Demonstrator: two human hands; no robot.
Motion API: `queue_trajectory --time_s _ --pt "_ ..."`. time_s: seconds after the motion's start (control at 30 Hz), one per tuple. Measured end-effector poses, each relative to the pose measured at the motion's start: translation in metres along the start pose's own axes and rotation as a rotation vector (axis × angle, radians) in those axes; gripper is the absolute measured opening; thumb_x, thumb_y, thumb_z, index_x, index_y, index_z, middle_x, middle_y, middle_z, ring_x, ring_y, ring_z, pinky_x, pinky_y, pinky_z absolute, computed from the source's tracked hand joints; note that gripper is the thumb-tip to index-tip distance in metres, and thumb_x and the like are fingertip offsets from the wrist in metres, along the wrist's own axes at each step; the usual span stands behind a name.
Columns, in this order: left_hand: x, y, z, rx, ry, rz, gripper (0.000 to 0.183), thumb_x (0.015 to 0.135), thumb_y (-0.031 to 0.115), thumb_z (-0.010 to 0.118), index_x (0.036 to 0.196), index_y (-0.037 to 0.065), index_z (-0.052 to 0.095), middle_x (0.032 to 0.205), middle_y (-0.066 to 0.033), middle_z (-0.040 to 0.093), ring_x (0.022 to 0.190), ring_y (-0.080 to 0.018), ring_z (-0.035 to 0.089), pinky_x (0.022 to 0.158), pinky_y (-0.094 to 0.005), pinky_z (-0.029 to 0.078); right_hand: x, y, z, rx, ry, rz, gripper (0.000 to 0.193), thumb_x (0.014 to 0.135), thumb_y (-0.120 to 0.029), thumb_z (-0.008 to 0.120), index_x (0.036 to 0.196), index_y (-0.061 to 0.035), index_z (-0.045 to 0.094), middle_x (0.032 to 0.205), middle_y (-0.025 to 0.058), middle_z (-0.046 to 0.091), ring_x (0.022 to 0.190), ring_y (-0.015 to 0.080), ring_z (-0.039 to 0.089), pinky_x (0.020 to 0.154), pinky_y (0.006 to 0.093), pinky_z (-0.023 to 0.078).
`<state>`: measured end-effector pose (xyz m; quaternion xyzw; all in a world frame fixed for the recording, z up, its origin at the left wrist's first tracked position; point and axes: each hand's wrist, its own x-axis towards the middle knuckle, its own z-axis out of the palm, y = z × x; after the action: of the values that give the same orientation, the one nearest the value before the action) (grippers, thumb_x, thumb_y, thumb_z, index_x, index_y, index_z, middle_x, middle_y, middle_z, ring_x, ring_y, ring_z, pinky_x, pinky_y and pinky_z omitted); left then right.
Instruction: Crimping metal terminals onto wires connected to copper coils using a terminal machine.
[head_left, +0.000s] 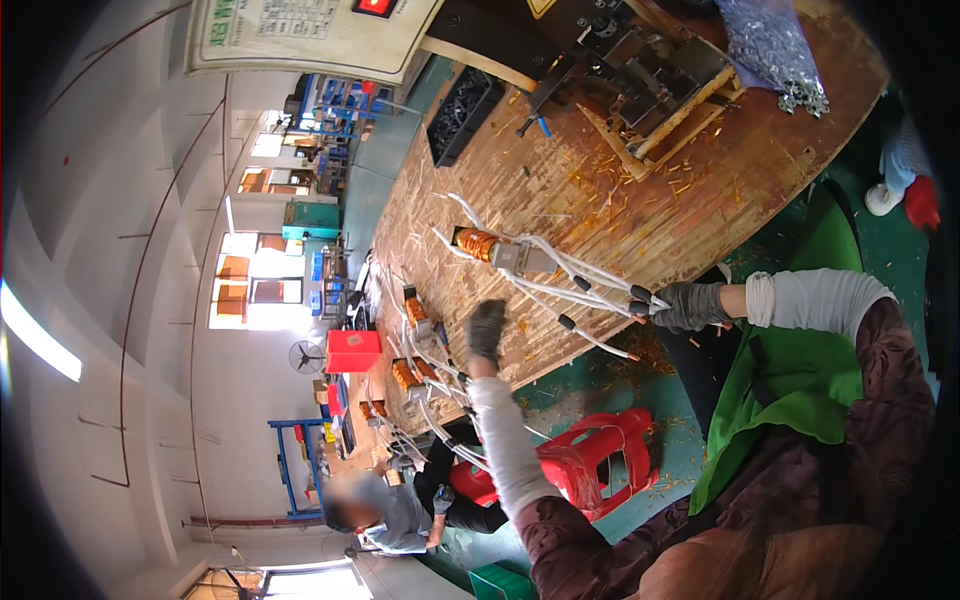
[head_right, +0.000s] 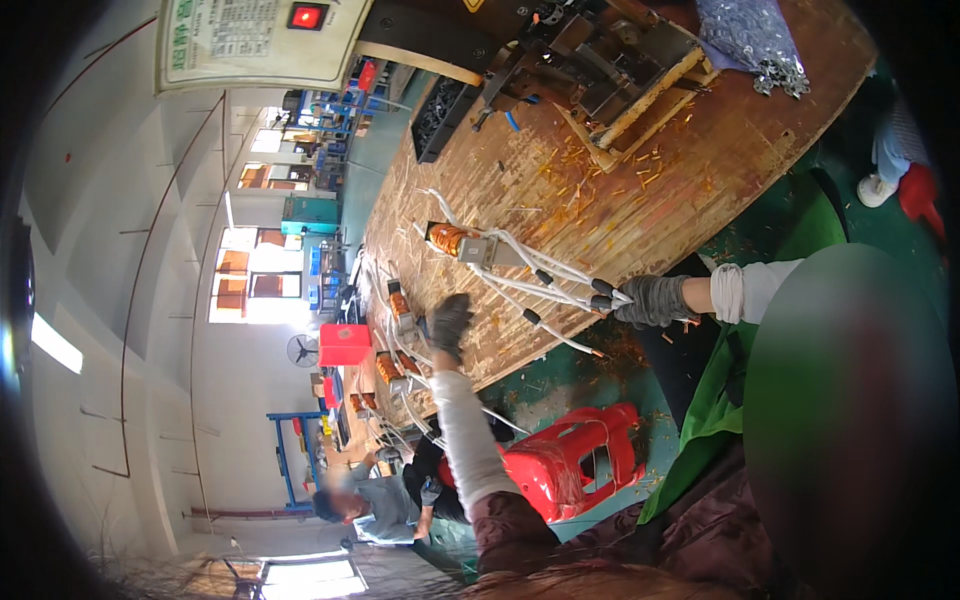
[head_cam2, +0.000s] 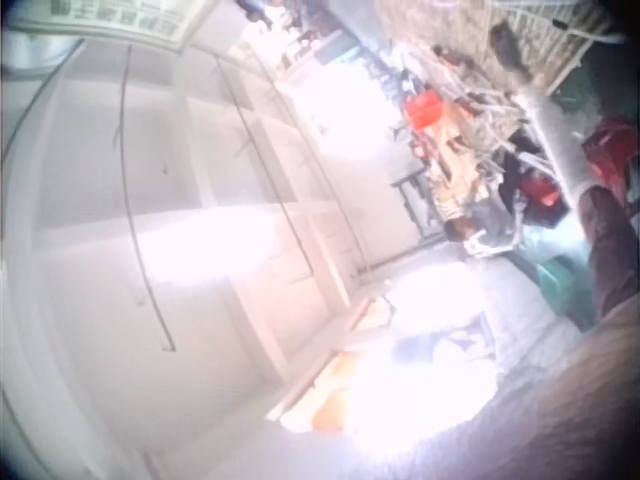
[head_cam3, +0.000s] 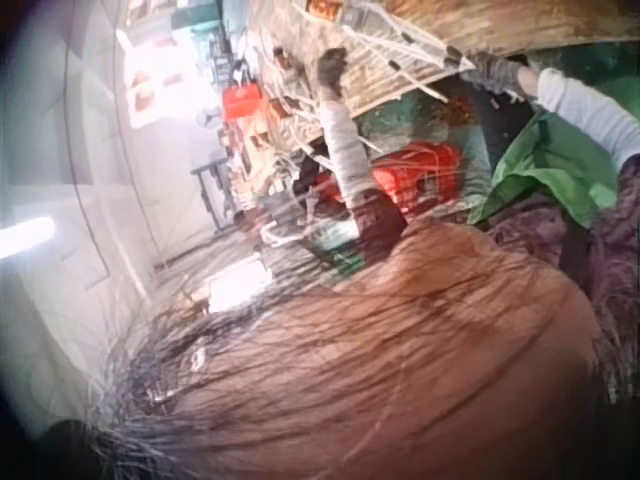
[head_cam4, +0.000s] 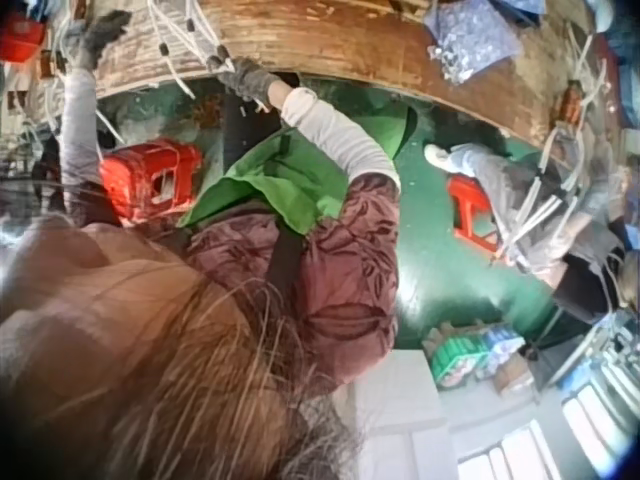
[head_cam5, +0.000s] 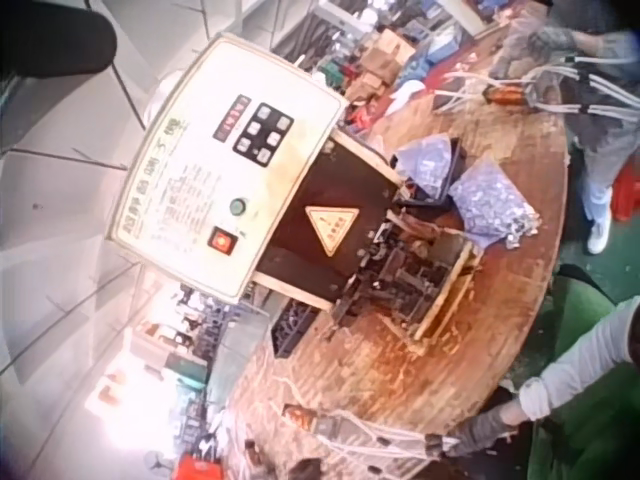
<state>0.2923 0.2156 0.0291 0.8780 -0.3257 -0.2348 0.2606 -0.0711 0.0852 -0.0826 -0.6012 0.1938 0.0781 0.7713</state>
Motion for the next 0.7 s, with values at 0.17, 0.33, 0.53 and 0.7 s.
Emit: queue_trajectory --time_s 0.17,0.33,0.53,0.7 --pt "0.041 0.089 -0.014 1.034 0.238 0.537 0.078 0.066 0.017 0.067 0.135 0.013 0.031 0.129 -0.0201 0.038 0.116 -0.0362 0.04 0.094 -0.0418 0.037 0.013 0.024 -0.016 -0.201 0.074 -0.165 0.016 0.083 -0.025 0.054 0.087 -0.0091 0.054 0.06 0.0018 0.053 0.046 0.015 0.048 0.042 0.0299 0.039" --pt "0.087 0.103 0.0 1.299 -0.058 0.841 0.067 0.061 0.012 0.068 0.124 0.016 0.045 0.126 -0.012 0.044 0.117 -0.0299 0.042 0.097 -0.0385 0.036 -0.01 -0.016 -0.046 -0.291 0.163 -0.123 0.017 0.082 -0.025 0.055 0.085 -0.0078 0.056 0.058 0.0026 0.054 0.047 0.0152 0.051 0.046 0.0301 0.042" --pt "0.108 0.122 0.025 1.296 -0.178 0.868 0.033 0.063 0.022 0.068 0.094 0.012 0.06 0.093 -0.0119 0.062 0.091 -0.031 0.058 0.082 -0.0408 0.043 -0.019 -0.022 -0.07 -0.402 0.08 -0.145 0.024 0.082 -0.029 0.059 0.086 -0.005 0.059 0.064 0.0045 0.059 0.053 0.0163 0.056 0.05 0.0291 0.044" --pt "0.097 0.117 0.031 1.322 -0.17 0.894 0.032 0.061 0.026 0.071 0.09 0.016 0.062 0.083 -0.0104 0.063 0.078 -0.0289 0.061 0.071 -0.04 0.047 -0.03 -0.024 -0.089 -0.419 0.087 -0.179 0.026 0.082 -0.03 0.06 0.087 -0.0039 0.06 0.066 0.0045 0.06 0.059 0.0147 0.057 0.055 0.029 0.045"
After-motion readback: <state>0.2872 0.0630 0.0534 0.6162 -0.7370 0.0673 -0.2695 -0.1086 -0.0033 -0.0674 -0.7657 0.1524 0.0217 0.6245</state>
